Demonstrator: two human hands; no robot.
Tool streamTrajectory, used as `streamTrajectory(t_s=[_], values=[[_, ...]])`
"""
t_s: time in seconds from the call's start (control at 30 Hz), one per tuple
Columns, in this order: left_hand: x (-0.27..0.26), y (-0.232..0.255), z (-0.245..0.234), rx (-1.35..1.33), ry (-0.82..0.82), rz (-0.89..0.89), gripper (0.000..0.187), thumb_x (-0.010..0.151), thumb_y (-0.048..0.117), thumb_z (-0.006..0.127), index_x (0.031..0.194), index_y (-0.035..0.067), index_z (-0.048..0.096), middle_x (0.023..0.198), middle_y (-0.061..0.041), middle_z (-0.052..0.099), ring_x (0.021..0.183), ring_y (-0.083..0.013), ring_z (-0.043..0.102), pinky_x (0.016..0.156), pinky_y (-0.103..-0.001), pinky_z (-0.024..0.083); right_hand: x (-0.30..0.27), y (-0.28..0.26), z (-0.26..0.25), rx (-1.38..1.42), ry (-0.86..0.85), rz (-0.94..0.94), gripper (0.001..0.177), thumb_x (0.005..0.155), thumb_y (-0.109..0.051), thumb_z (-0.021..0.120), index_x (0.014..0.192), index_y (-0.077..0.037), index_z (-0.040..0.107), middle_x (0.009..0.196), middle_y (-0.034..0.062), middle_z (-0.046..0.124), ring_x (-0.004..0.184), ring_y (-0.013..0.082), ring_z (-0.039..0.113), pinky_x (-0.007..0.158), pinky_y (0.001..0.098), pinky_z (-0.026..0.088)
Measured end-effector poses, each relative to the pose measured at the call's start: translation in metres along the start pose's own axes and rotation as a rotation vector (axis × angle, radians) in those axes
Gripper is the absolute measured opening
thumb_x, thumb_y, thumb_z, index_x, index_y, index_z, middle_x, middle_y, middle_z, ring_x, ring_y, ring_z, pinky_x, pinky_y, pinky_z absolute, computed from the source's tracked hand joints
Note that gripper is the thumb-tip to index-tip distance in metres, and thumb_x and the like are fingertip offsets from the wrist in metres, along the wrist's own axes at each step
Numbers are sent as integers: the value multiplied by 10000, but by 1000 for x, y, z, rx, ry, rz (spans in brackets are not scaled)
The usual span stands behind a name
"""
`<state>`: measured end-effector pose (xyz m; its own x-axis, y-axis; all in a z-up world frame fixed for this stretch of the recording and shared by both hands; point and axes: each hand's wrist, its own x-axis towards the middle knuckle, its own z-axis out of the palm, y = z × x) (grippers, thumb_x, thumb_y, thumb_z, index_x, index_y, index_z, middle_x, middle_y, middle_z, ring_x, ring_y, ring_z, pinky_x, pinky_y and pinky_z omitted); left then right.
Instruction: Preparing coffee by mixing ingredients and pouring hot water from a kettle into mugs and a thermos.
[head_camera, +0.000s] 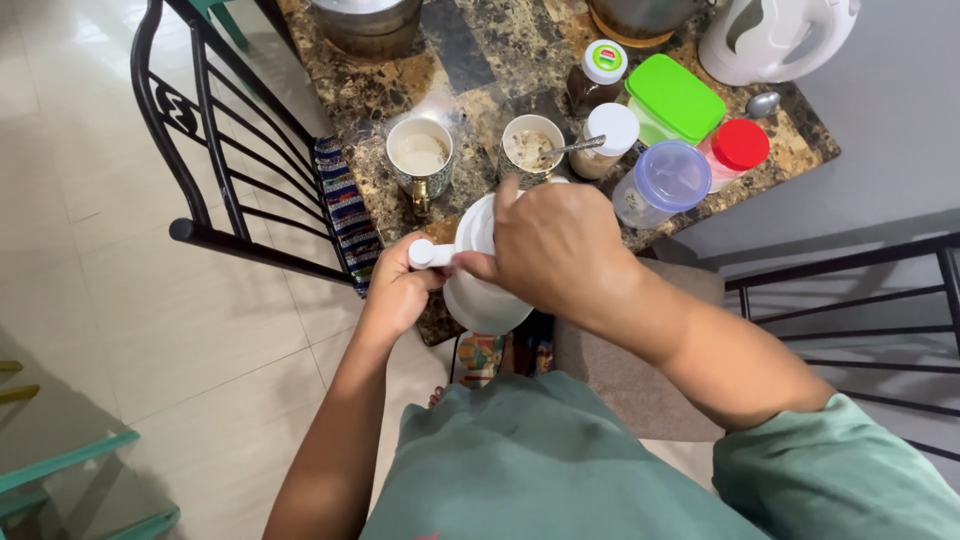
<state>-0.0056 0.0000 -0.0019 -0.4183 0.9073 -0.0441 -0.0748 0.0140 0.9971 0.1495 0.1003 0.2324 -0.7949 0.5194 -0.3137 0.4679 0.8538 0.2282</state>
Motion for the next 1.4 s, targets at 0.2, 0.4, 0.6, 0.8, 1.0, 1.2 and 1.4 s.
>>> streamTrajectory(t_s=[0.2, 0.4, 0.6, 0.8, 1.0, 1.2, 1.4], values=[[-1, -3, 5, -94, -14, -2, 256, 732, -144, 552, 884, 43, 636, 859, 27, 688, 815, -79, 627, 751, -247, 513, 3, 33, 24, 83, 393, -531, 541, 686, -244, 687, 1224, -188, 697, 1115, 177, 679, 1104, 348, 641, 870, 470, 514], [-3, -2, 6, 47, 33, 55, 218, 761, -135, 637, 869, 53, 612, 833, 34, 653, 808, -66, 593, 733, -249, 497, -8, 30, -2, 223, 675, -433, 753, 792, -605, 702, 1255, -13, 669, 1172, 243, 677, 1097, 411, 631, 912, 491, 514], [-6, -1, 4, 62, 29, 29, 211, 767, -111, 682, 871, 52, 596, 820, 31, 633, 799, -71, 580, 718, -254, 487, 3, 10, 9, 115, 205, -47, 711, 897, -721, 547, 1034, -34, 673, 713, 170, 722, 654, 347, 711, 603, 464, 553], [-6, 1, 6, 30, 5, 73, 230, 746, -133, 634, 897, 40, 624, 855, 16, 682, 827, -87, 637, 761, -251, 509, 2, 21, 3, 162, 261, -219, 512, 878, -481, 669, 1224, -104, 695, 836, 201, 696, 708, 363, 716, 612, 489, 563], [-5, -6, 7, -46, 8, 56, 324, 750, -147, 561, 1004, 23, 668, 911, 11, 692, 862, -88, 631, 772, -249, 510, 11, 10, 18, 242, 414, -587, 462, 846, -502, 767, 982, -63, 722, 1000, 198, 685, 1012, 396, 649, 859, 479, 532], [-9, 21, 14, -46, 52, 25, 456, 715, -139, 556, 1102, 65, 686, 907, 33, 687, 848, -72, 611, 774, -238, 499, 5, 14, 3, 493, 266, -597, 379, 888, -408, 744, 1061, -73, 703, 918, 134, 698, 917, 354, 675, 961, 484, 508], [-8, 2, 9, 32, 50, 83, 258, 741, -129, 614, 944, 25, 657, 869, -13, 709, 846, -119, 667, 790, -270, 525, 0, 5, -10, 125, 37, -79, 717, 835, -662, 748, 1247, -88, 623, 1115, 196, 626, 870, 376, 702, 853, 531, 522]])
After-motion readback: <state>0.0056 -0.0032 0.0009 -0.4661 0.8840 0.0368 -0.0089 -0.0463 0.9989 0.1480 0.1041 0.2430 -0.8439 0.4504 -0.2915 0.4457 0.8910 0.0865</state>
